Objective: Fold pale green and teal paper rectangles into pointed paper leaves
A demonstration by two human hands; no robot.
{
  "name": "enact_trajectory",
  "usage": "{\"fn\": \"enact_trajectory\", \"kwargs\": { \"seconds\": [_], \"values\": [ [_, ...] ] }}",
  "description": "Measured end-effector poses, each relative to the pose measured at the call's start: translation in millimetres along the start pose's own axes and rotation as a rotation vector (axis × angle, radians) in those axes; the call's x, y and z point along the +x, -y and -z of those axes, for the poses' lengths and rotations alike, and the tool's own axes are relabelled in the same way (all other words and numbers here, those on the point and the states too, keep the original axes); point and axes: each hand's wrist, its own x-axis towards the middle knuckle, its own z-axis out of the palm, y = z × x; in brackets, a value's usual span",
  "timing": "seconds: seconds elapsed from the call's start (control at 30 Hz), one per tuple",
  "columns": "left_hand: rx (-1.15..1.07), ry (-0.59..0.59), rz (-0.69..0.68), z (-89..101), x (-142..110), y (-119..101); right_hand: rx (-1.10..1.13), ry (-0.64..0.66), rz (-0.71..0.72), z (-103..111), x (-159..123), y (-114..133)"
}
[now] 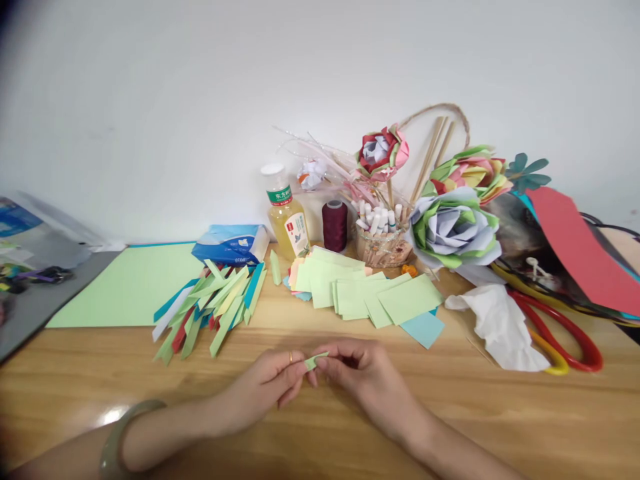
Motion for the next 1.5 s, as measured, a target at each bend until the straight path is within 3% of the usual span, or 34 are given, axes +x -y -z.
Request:
{"fn": "enact_trajectory", "kwargs": {
  "seconds": [0.17, 0.37, 0.87, 1.03, 1.13, 1.23, 1.27, 1.4, 1.47, 1.5],
  "values": [
    [0.048, -0.027, 0.004, -0.9, -2, 4, -0.086, -0.015, -0.005, 3, 0, 0],
    [0.117, -0.121, -0.033, 0.9, -4, 4, -0.224, -0.171, -0.021, 20, 3, 6],
    [0.293, -0.184, -0.191, 2.6, -7, 0, -0.213, -0.239, -0.014, 33, 7, 10],
    [0.407, -0.236, -0.292, 2.5, -8, -3, -0.189, -0.234, -0.024, 34, 8, 8],
    [0.599, -0.318, -0.455, 5.8, -10, -3, -0.193, -0.304, 0.01, 40, 9, 7],
    [0.786, -0.498, -0.675, 22.5, -16, -8, -0.231, -0.404, 0.062, 47, 9, 5],
    [0.81, -0.579, -0.656, 32.7, -19, -11, -0.248, -0.408, 0.06, 48, 10, 4],
    [0.893, -0.921, -0.31, 91.2, -30, -23, -0.286, -0.304, 0.021, 45, 13, -1],
    [0.979, -0.944, -0.041, 121.5, -31, -22, -0.291, -0.263, 0.022, 43, 14, -3],
    [0.997, -0.924, 0.014, 134.1, -30, -20, -0.294, -0.252, 0.023, 42, 15, -4]
  ]
}}
